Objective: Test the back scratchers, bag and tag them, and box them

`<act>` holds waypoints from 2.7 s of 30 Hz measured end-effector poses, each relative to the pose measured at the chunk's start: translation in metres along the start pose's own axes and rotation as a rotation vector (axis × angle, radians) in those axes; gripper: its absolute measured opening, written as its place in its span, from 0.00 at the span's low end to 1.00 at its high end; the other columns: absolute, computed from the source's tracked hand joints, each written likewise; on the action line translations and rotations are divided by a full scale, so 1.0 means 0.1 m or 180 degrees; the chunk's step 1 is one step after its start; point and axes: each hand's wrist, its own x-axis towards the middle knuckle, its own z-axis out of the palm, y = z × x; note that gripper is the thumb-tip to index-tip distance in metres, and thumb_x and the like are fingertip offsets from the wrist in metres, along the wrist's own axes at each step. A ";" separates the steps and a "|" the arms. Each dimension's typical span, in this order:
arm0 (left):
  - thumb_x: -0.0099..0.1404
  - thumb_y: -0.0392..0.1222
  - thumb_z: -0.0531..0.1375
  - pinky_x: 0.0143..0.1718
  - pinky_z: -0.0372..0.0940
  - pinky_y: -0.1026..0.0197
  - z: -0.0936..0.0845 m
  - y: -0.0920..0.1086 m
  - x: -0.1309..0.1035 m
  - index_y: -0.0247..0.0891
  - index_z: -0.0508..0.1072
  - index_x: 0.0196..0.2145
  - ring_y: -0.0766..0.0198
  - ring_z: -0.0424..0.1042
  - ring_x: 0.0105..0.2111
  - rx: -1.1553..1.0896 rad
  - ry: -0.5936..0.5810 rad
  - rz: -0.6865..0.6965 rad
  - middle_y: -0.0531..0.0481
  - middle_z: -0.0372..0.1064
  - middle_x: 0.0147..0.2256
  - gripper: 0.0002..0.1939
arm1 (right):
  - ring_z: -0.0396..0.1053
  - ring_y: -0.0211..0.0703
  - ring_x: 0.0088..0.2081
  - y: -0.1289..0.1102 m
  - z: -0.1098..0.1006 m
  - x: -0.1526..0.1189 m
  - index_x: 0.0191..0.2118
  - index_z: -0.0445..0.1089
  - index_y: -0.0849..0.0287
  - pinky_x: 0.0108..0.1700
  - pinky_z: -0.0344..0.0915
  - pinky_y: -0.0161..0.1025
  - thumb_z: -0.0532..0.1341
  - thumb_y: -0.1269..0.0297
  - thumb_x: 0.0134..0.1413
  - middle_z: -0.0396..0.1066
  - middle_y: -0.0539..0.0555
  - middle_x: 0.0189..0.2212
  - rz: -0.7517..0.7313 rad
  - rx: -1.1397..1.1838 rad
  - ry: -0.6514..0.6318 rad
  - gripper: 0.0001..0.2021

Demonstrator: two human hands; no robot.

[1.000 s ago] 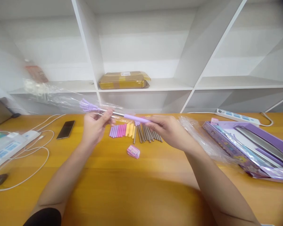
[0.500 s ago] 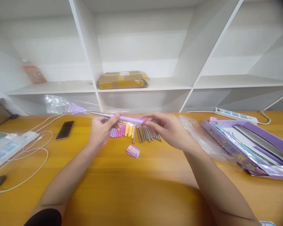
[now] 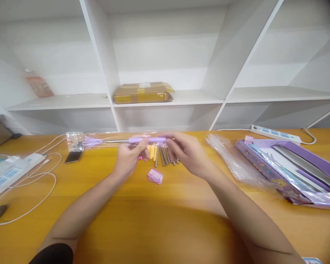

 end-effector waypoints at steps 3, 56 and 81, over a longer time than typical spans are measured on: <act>0.61 0.59 0.75 0.20 0.63 0.68 -0.02 0.00 0.01 0.32 0.81 0.29 0.69 0.69 0.19 0.0017 -0.0049 -0.0001 0.49 0.73 0.19 0.23 | 0.66 0.34 0.22 0.01 0.02 0.01 0.54 0.78 0.54 0.29 0.65 0.33 0.56 0.63 0.75 0.67 0.44 0.21 0.0065 0.0075 -0.0042 0.14; 0.70 0.59 0.67 0.30 0.70 0.64 -0.24 0.17 0.12 0.38 0.77 0.45 0.61 0.79 0.33 0.0683 -0.1073 -0.0092 0.44 0.80 0.38 0.21 | 0.66 0.37 0.30 0.16 0.30 -0.02 0.41 0.72 0.54 0.34 0.64 0.36 0.65 0.55 0.72 0.69 0.48 0.29 -0.0884 -0.0338 -0.0148 0.09; 0.65 0.39 0.74 0.50 0.75 0.57 -0.25 0.02 0.14 0.37 0.72 0.55 0.57 0.79 0.50 0.0281 -0.1873 -0.0225 0.42 0.76 0.49 0.24 | 0.59 0.33 0.23 0.22 0.23 0.06 0.27 0.69 0.59 0.28 0.54 0.34 0.64 0.41 0.68 0.67 0.47 0.20 0.0319 0.0148 -0.0435 0.27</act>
